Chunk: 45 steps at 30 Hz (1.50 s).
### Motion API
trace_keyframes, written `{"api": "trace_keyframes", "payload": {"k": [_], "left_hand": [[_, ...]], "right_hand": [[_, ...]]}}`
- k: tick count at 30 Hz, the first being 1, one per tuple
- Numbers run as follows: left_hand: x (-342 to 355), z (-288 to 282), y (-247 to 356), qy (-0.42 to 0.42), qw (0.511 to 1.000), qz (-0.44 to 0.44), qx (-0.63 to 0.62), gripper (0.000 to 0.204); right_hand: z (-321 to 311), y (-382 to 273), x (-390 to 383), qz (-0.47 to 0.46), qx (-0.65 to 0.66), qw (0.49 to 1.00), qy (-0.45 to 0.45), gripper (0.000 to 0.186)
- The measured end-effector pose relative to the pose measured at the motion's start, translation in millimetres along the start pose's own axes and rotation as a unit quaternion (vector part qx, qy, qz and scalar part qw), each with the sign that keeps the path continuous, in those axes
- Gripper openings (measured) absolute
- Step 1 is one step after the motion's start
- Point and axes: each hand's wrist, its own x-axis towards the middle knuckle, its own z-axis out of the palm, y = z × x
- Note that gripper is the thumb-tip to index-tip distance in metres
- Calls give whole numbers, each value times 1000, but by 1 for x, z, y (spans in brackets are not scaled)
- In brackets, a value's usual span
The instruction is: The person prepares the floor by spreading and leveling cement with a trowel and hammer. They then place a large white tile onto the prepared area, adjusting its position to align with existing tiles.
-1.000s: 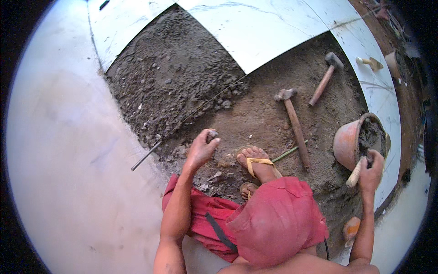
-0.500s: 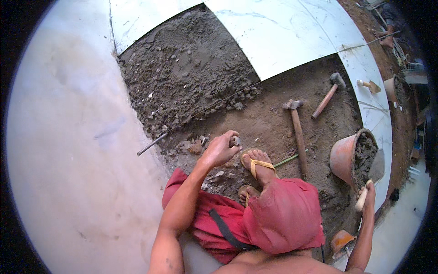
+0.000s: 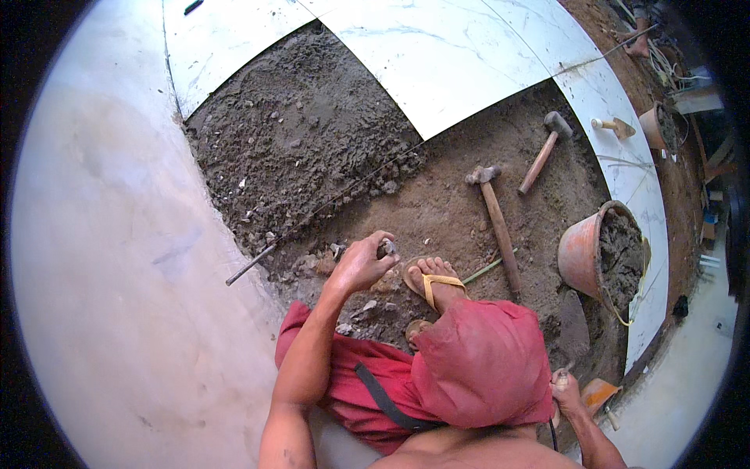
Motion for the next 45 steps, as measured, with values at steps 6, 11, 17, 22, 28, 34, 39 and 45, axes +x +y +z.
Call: {"api": "trace_keyframes", "payload": {"k": [6,11,17,22,28,34,39,45], "left_hand": [[0,0,3,-10,1000,-7,0,41],[-2,-7,5,-21,999,-22,18,44],[1,-11,-1,-35,998,-29,43,45],[0,-6,-1,-20,998,27,59,43],[-3,-15,26,-59,992,-113,-11,39],[-2,-8,8,-18,998,-59,11,35],[-6,-12,-3,0,998,-61,12,36],[-12,-13,-2,9,995,-99,27,37]], "right_hand": [[7,-29,5,15,-23,999,-31,34],[-1,-31,13,46,-149,987,-36,33],[-27,10,-43,73,-371,924,-61,29],[-27,61,-68,99,-350,931,-28,29],[-81,48,-62,76,-343,927,131,30],[-202,-48,14,-147,-545,748,349,33],[-251,-159,66,-42,-642,665,378,35],[-202,-162,138,-51,-629,723,281,37]]}}
